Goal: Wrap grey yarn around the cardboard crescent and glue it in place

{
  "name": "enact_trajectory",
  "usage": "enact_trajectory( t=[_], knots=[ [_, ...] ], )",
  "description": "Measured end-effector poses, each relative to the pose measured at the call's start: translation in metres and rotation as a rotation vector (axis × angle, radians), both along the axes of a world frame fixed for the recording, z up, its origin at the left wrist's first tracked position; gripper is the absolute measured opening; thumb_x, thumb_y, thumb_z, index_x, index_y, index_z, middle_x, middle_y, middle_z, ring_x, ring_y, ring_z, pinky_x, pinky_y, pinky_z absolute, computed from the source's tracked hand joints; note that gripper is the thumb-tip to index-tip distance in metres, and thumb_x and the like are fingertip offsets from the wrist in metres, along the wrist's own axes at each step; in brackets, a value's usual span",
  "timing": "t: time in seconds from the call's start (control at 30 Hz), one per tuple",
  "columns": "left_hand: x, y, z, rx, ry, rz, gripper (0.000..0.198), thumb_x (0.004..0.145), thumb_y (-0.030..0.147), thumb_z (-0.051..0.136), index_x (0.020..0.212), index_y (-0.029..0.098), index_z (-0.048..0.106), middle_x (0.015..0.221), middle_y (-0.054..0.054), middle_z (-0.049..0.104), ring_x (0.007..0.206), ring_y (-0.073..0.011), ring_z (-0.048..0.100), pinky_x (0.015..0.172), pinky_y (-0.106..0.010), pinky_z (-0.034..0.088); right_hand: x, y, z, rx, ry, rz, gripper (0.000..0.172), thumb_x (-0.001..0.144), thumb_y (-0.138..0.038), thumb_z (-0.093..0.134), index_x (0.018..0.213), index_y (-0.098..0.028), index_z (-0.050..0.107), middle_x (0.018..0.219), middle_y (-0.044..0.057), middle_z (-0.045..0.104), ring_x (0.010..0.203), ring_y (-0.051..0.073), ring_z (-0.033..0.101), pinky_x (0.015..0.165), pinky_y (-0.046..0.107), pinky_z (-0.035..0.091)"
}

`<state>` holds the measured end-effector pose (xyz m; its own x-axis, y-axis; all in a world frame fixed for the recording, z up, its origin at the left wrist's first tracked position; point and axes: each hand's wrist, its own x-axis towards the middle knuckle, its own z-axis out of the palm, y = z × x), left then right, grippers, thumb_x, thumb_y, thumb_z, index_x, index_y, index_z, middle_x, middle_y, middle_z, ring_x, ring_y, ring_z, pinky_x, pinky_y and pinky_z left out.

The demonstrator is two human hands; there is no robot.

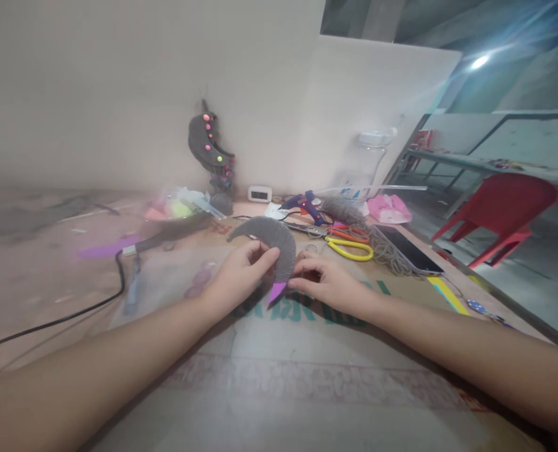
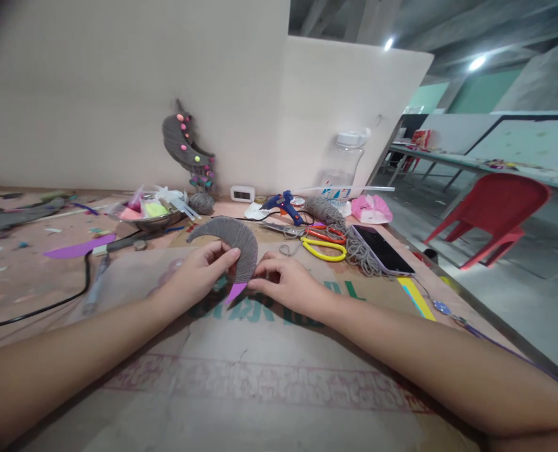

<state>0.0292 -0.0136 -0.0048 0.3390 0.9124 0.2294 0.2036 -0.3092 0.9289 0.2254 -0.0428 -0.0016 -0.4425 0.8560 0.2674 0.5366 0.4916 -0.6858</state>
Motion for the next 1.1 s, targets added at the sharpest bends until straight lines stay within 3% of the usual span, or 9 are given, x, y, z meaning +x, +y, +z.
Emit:
enact_trajectory(
  t=[0.17, 0.37, 0.6, 0.7, 0.87, 1.1],
  knots=[
    [-0.0009, -0.0006, 0.0006, -0.019, 0.026, -0.035, 0.034, 0.088, 0.05, 0.052, 0.072, 0.02, 0.053, 0.061, 0.002, 0.061, 0.059, -0.0135, 0.057, 0.061, -0.026, 0.043, 0.0015, 0.0007, -0.0002, -0.025, 0.033, -0.002, 0.014, 0.086, -0.029, 0.061, 0.078, -0.019, 0.066, 0.08, 0.001, 0.057, 0.075, 0.013, 0.052, 0.069, 0.027, 0.043],
    [-0.0007, 0.0, 0.0042, 0.1, 0.101, 0.045, 0.037, 0.087, 0.046, 0.054, 0.065, 0.018, 0.058, 0.064, -0.001, 0.062, 0.062, -0.0144, 0.056, 0.063, -0.027, 0.042, 0.0007, -0.0021, 0.0037, -0.044, 0.037, -0.075, 0.013, 0.084, -0.027, 0.059, 0.075, -0.018, 0.06, 0.071, -0.001, 0.051, 0.063, 0.01, 0.046, 0.059, 0.024, 0.038],
    [-0.0019, 0.0041, 0.0005, 0.073, 0.026, 0.058, 0.036, 0.088, 0.046, 0.052, 0.067, 0.018, 0.057, 0.066, 0.0, 0.06, 0.066, -0.0145, 0.056, 0.066, -0.028, 0.043, 0.0026, -0.0024, 0.0075, -0.041, 0.063, -0.03, 0.024, 0.091, -0.032, 0.048, 0.083, -0.016, 0.064, 0.08, 0.003, 0.06, 0.076, 0.014, 0.053, 0.069, 0.027, 0.042],
    [-0.0025, 0.0056, -0.0013, 0.07, 0.023, 0.056, 0.036, 0.087, 0.048, 0.052, 0.07, 0.018, 0.058, 0.068, -0.001, 0.06, 0.067, -0.0149, 0.056, 0.067, -0.028, 0.043, 0.0018, -0.002, 0.0072, -0.098, 0.063, -0.065, 0.021, 0.089, -0.034, 0.055, 0.089, -0.017, 0.066, 0.083, 0.003, 0.062, 0.073, 0.014, 0.053, 0.066, 0.027, 0.042],
    [-0.0021, 0.0039, 0.0004, 0.099, 0.034, 0.046, 0.037, 0.088, 0.049, 0.051, 0.068, 0.018, 0.058, 0.068, -0.001, 0.061, 0.067, -0.015, 0.056, 0.067, -0.028, 0.043, 0.0008, -0.001, 0.0042, -0.085, 0.027, -0.047, 0.019, 0.083, -0.037, 0.063, 0.08, -0.018, 0.065, 0.079, 0.001, 0.057, 0.07, 0.012, 0.05, 0.064, 0.025, 0.041],
    [-0.0008, -0.0006, 0.0019, 0.074, 0.037, 0.032, 0.037, 0.087, 0.049, 0.053, 0.069, 0.017, 0.06, 0.07, -0.002, 0.064, 0.065, -0.0148, 0.057, 0.064, -0.027, 0.044, 0.0022, -0.0018, 0.0066, -0.096, 0.046, -0.059, 0.02, 0.087, -0.033, 0.055, 0.077, -0.017, 0.062, 0.076, 0.0, 0.056, 0.07, 0.012, 0.05, 0.065, 0.026, 0.04]
  ],
)
